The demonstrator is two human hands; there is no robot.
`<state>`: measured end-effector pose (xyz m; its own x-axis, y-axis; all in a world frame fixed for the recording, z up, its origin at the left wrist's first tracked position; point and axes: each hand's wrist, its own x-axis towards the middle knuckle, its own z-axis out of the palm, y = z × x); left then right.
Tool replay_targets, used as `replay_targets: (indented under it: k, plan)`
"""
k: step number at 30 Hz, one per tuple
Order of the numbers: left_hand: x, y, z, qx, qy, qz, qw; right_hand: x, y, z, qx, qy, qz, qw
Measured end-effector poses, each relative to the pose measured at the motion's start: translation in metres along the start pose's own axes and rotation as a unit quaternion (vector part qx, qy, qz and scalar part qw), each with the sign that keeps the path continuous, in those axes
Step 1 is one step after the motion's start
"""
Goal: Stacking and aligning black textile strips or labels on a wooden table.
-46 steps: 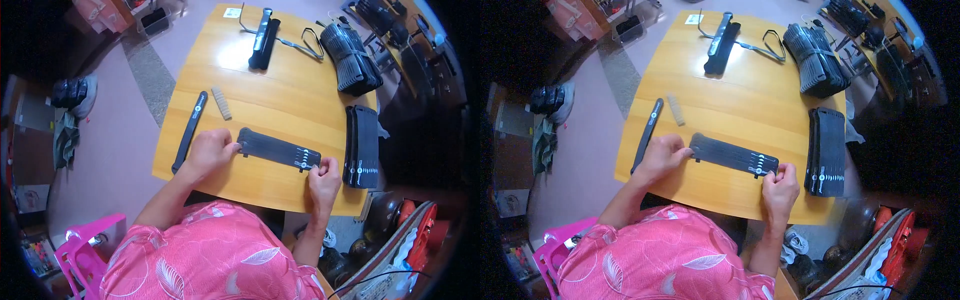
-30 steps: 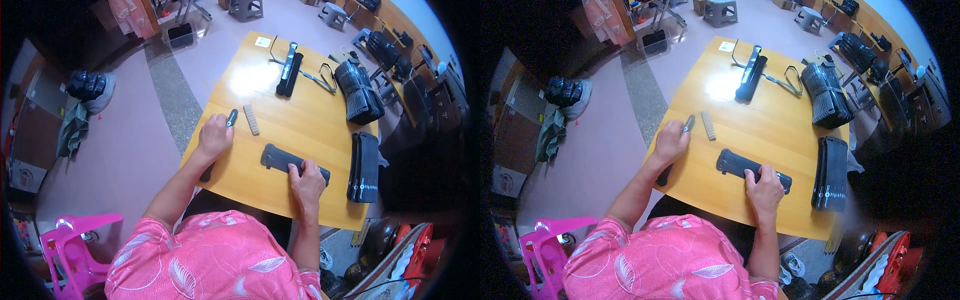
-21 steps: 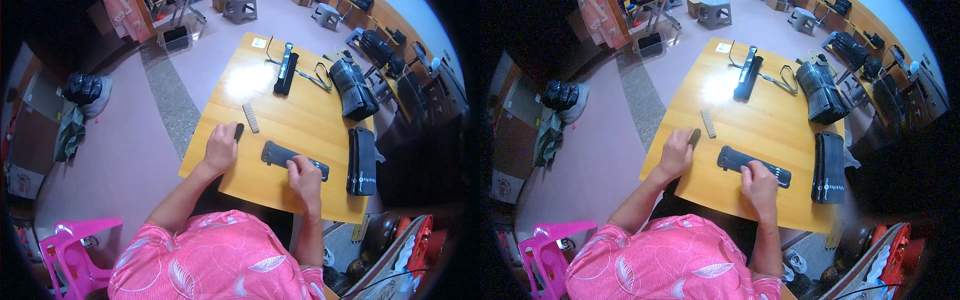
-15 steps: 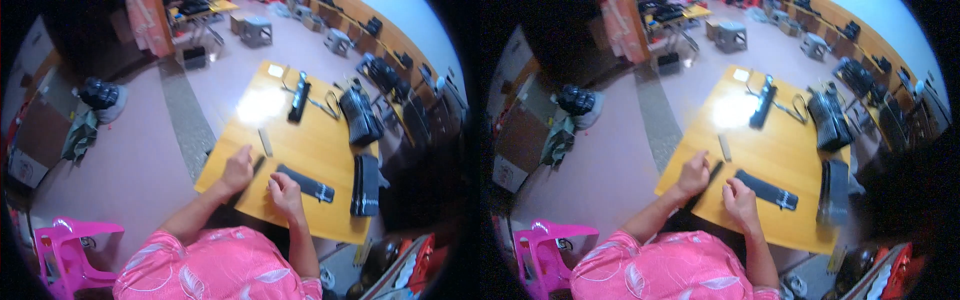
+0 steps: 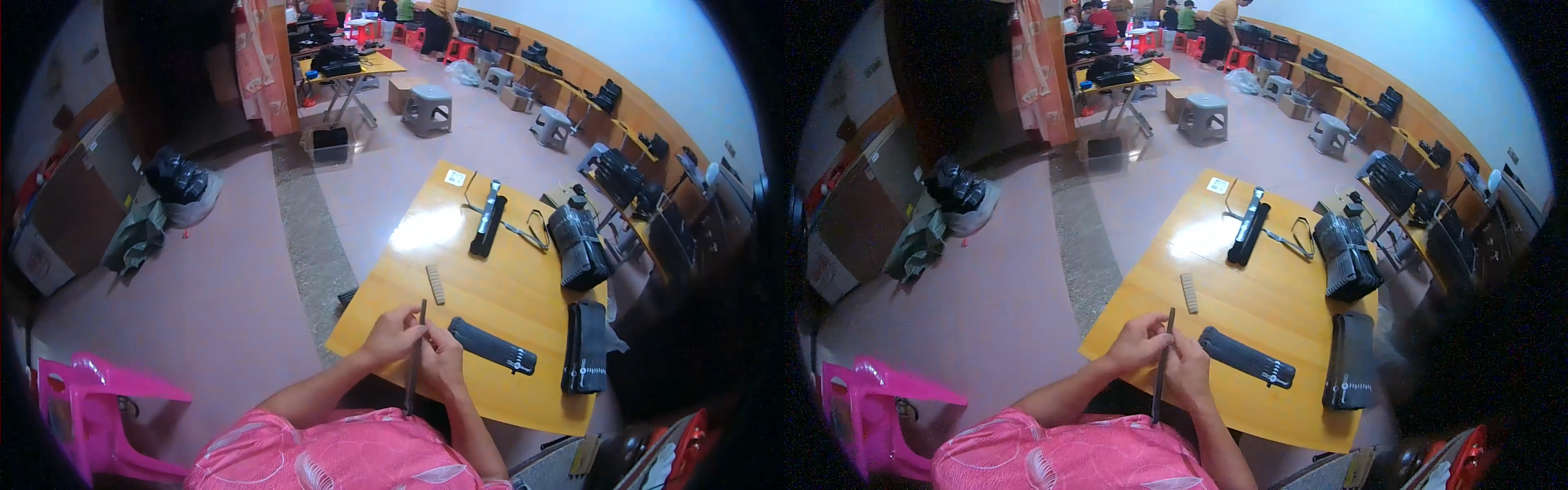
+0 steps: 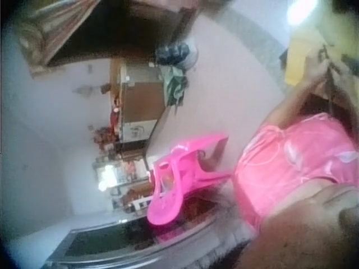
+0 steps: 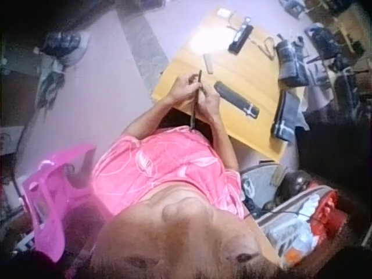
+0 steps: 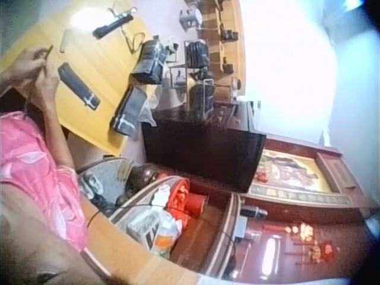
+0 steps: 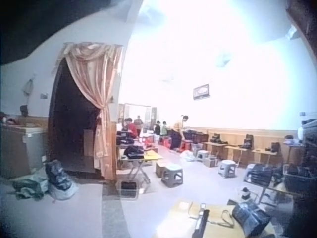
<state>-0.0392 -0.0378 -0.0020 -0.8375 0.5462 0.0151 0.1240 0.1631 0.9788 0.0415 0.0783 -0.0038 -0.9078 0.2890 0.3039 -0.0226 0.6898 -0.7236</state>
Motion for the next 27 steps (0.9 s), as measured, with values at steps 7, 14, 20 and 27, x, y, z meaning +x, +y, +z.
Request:
replay_targets:
  k: [7, 14, 20, 27]
  plan:
    - [0.002, 0.009, 0.012, -0.235, -0.012, 0.031, 0.971, 0.000, -0.012, -0.033, 0.362, -0.052, 0.155, 0.918]
    - [-0.013, 0.030, 0.014, -0.158, -0.066, 0.081, 0.982, -0.004, -0.019, -0.057, 0.399, 0.036, 0.202, 0.894]
    - [-0.030, 0.045, 0.018, -0.128, -0.105, 0.109, 0.980, -0.020, -0.012, -0.061, 0.410, 0.021, 0.166, 0.897]
    - [-0.034, 0.057, 0.019, -0.120, -0.097, 0.083, 0.984, -0.025, -0.026, -0.072, 0.370, 0.041, 0.187, 0.909]
